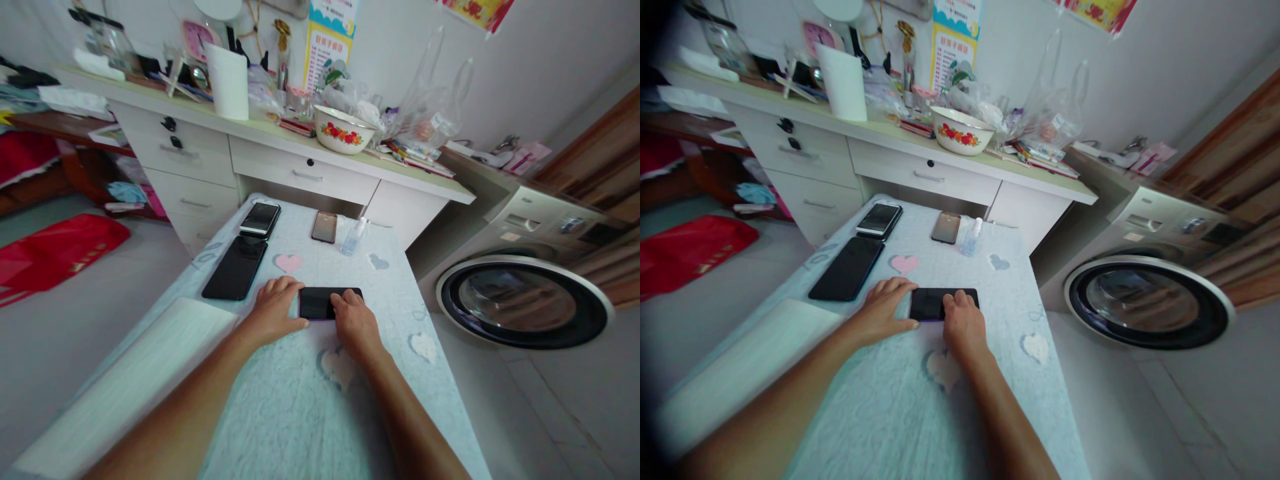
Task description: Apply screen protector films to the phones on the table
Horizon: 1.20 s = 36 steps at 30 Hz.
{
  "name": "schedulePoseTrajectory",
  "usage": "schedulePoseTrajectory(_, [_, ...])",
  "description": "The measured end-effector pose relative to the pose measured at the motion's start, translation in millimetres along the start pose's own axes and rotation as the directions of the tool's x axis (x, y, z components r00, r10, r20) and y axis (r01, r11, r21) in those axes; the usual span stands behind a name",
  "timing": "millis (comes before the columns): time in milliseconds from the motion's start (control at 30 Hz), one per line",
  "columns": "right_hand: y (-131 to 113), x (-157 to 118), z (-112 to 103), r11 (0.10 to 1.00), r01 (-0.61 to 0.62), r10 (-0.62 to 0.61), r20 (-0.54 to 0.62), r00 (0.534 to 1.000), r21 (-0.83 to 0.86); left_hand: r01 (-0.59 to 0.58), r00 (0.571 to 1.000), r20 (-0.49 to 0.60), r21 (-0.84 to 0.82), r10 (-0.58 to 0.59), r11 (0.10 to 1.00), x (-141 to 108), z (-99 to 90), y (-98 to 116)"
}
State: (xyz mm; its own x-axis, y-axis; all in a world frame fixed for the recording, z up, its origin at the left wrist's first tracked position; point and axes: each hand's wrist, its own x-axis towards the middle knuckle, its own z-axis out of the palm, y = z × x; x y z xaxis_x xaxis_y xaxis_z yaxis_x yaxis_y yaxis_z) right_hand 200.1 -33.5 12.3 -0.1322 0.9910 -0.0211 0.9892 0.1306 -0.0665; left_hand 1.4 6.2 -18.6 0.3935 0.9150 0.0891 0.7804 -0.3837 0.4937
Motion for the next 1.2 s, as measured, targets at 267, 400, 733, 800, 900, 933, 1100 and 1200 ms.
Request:
schedulePoseTrajectory(267, [-21.5,-0.8,4.1,0.985,0.173,-0.173,-0.064,0.983,0.0,0.017,1.0,0.001,0.008,-0.017,1.0,1.3,2.2,0.0])
schedulePoseTrajectory(400, [-27.6,-1.6,6.5,0.975,0.221,-0.22,-0.081,0.972,0.014,0.017,1.0,0.0,0.008,-0.017,1.0,1.2,2.4,-0.6])
schedulePoseTrajectory(733, [-12.0,4.5,9.6,0.999,0.036,-0.034,-0.076,0.997,0.02,0.001,1.0,-0.002,0.015,-0.001,1.0,0.3,-0.6,1.9])
schedulePoseTrajectory(800, [-3.5,4.0,9.7,1.0,-0.018,0.02,-0.072,0.997,0.023,0.001,1.0,0.0,0.01,-0.001,1.0,0.1,-1.0,1.6])
schedulePoseTrajectory(900, [11.0,1.6,8.9,0.993,-0.117,0.119,-0.067,0.991,0.031,0.003,1.0,0.009,0.002,-0.003,1.0,0.0,-1.6,1.3])
schedulePoseTrajectory(933, [15.9,0.7,8.2,0.991,-0.131,0.133,-0.074,0.988,0.036,0.0,1.0,0.01,-0.002,0.0,1.0,0.0,-1.7,1.0])
schedulePoseTrajectory(1100, [34.2,-3.3,4.0,0.973,-0.23,0.232,-0.063,0.971,0.034,-0.006,1.0,0.008,-0.02,0.006,1.0,-0.1,-1.3,-0.2])
schedulePoseTrajectory(1200, [36.9,-4.7,2.3,0.966,-0.256,0.258,-0.055,0.965,0.029,0.0,1.0,0.01,-0.019,0.0,1.0,-0.5,-1.1,-0.4])
